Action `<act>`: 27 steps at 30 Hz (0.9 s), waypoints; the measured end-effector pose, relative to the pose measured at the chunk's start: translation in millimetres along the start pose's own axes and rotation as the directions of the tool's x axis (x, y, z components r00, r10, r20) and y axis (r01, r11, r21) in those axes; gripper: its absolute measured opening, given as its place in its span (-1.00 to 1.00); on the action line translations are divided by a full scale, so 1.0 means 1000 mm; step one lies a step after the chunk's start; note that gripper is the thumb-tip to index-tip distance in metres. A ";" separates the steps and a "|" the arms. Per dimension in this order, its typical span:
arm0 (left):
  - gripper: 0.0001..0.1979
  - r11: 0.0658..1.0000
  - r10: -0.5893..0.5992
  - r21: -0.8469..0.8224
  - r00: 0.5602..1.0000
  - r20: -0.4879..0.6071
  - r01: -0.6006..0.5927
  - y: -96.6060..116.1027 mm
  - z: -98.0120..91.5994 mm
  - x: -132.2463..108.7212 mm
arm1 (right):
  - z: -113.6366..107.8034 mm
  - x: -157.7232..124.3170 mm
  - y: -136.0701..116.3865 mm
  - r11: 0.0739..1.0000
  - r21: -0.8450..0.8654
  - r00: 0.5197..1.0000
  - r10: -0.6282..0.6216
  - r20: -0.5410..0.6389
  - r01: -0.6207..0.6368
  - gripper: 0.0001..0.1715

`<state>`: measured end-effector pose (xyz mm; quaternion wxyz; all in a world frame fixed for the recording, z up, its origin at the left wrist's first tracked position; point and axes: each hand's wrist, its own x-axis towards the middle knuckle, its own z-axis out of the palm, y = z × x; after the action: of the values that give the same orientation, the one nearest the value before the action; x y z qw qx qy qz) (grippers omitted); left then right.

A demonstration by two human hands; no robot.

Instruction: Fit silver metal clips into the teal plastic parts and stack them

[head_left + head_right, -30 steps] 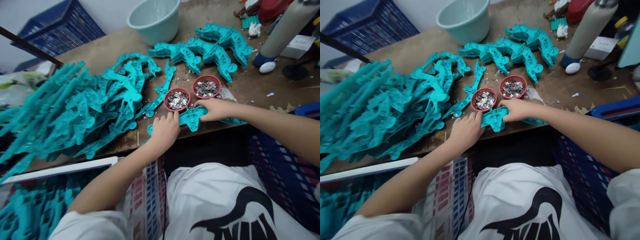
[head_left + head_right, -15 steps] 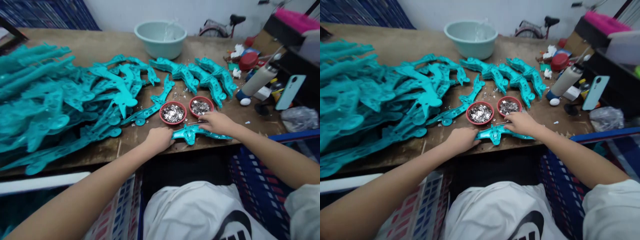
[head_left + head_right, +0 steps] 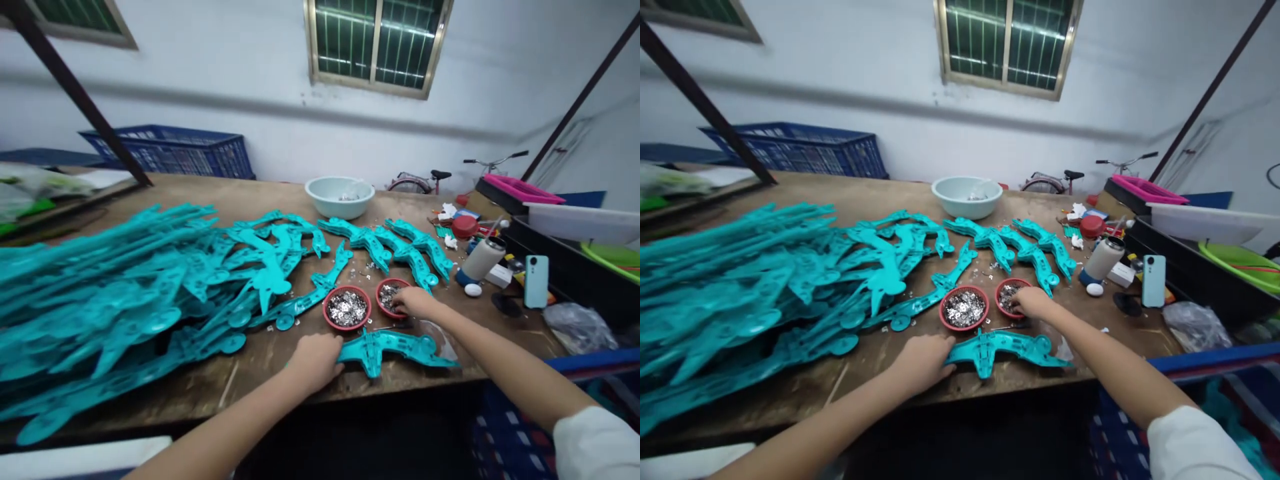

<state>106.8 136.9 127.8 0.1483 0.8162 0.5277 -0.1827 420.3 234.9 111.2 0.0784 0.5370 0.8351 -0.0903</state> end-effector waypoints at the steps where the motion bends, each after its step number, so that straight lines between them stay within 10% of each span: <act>1: -0.52 1.000 0.008 0.002 1.000 0.006 -0.008 0.001 0.001 0.001 | 0.002 0.001 0.003 1.000 0.009 1.000 0.011 -0.011 -0.011 -0.73; 15: -0.54 0.999 0.037 -0.002 0.999 -0.009 -0.037 -0.003 0.011 -0.002 | 0.019 0.011 0.006 1.000 0.014 0.998 0.021 0.062 -0.022 -0.56; 27: -0.38 0.989 0.132 -0.015 0.942 -0.308 -0.144 -0.014 0.013 0.010 | 0.027 0.005 0.029 0.989 0.135 0.994 0.063 -0.086 -0.051 -0.59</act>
<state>95.4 144.9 111.2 0.0923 0.8667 0.4891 -0.0330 445.5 245.1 81.5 0.0074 0.5683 0.8141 -0.1192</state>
